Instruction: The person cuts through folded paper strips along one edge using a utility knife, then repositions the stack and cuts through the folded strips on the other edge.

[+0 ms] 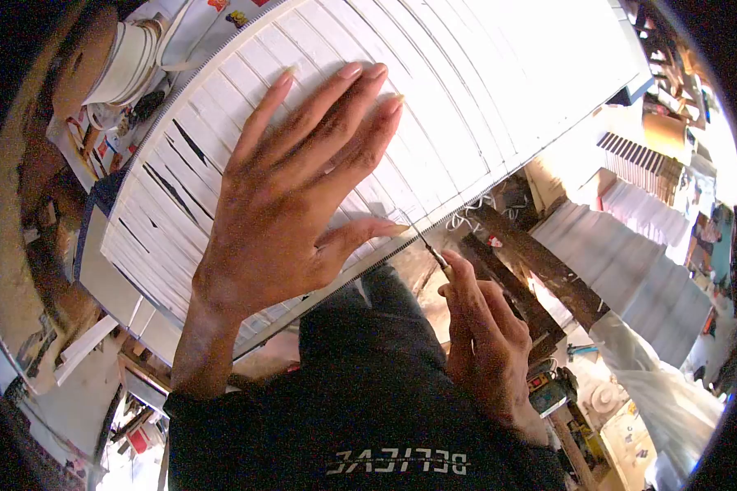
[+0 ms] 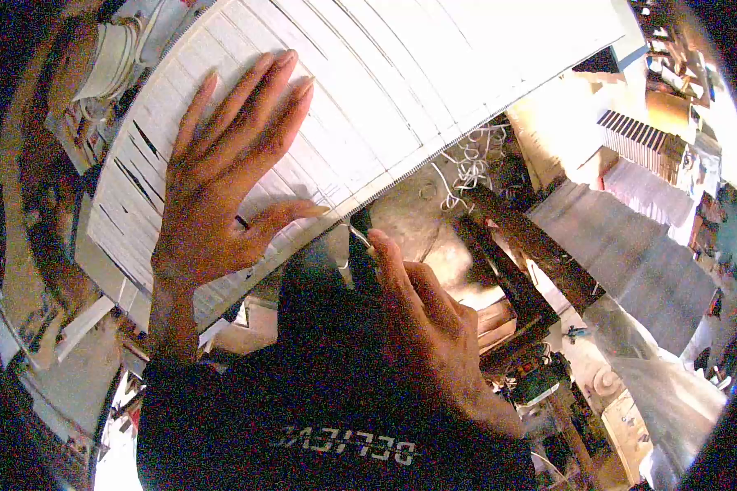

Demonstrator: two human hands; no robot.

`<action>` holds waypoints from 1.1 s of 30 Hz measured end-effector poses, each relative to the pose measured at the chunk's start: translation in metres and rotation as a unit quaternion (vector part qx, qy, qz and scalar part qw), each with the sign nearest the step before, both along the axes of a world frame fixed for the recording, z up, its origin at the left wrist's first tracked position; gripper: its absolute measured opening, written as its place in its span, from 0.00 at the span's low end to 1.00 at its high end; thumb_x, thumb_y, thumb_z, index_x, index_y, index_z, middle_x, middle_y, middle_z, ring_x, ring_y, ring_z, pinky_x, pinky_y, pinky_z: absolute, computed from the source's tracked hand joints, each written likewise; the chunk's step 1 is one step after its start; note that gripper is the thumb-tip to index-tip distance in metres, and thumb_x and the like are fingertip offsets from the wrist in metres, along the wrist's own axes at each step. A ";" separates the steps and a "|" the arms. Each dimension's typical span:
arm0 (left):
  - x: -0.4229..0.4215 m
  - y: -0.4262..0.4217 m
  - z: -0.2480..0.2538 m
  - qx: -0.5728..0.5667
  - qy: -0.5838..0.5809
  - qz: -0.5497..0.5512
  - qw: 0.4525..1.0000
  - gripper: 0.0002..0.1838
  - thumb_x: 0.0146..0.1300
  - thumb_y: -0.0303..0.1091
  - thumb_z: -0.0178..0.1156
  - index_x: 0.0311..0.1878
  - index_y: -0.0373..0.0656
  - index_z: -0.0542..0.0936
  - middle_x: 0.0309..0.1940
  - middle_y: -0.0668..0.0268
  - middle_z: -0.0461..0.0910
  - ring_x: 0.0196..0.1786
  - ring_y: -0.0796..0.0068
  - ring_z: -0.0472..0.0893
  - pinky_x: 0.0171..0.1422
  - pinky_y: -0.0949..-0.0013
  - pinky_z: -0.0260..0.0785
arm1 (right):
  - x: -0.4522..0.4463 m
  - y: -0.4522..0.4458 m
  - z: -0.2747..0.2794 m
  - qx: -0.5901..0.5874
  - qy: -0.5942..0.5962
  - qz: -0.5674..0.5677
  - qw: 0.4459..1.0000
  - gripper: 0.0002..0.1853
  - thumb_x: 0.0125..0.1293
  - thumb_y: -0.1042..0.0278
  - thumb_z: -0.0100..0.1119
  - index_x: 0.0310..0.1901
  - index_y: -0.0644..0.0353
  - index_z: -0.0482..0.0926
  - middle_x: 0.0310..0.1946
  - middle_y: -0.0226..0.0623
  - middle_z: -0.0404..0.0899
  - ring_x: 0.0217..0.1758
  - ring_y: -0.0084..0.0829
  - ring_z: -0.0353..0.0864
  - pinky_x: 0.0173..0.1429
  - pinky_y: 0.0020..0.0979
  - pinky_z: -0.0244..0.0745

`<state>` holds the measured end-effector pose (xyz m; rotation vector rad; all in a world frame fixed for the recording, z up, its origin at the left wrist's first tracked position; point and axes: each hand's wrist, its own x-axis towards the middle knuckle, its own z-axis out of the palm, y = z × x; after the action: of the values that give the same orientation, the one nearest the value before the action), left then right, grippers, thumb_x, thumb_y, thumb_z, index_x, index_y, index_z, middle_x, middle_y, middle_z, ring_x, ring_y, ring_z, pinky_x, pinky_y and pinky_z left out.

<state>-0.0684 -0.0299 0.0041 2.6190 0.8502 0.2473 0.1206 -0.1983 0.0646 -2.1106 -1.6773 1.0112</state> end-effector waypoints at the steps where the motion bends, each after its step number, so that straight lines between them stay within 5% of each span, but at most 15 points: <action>1: 0.001 0.000 0.000 0.004 0.000 -0.001 1.000 0.46 0.67 0.64 0.59 0.80 0.44 0.66 0.82 0.56 0.61 0.84 0.55 0.59 0.87 0.42 0.39 | 0.000 0.000 -0.001 -0.002 0.002 0.000 1.000 0.28 0.69 0.87 0.59 0.71 0.65 0.74 0.45 0.51 0.86 0.40 0.38 0.88 0.44 0.35 0.84; 22: 0.002 0.001 -0.002 0.005 0.002 -0.002 1.000 0.46 0.67 0.65 0.57 0.80 0.44 0.67 0.83 0.55 0.61 0.84 0.54 0.59 0.87 0.41 0.39 | 0.002 -0.005 -0.009 0.029 -0.003 0.007 1.000 0.31 0.69 0.87 0.60 0.73 0.59 0.73 0.37 0.48 0.84 0.34 0.37 0.87 0.37 0.35 0.82; 33: 0.004 -0.001 0.001 0.000 -0.007 0.001 1.000 0.43 0.67 0.59 0.61 0.79 0.43 0.68 0.82 0.54 0.62 0.84 0.53 0.60 0.86 0.40 0.40 | -0.007 0.005 0.026 -0.081 -0.096 0.053 0.991 0.38 0.65 0.87 0.57 0.77 0.55 0.67 0.34 0.41 0.76 0.31 0.42 0.82 0.34 0.43 0.78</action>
<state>-0.0646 -0.0305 0.0049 2.6135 0.8467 0.2665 0.1137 -0.1937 0.0906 -2.3081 -1.8727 1.0349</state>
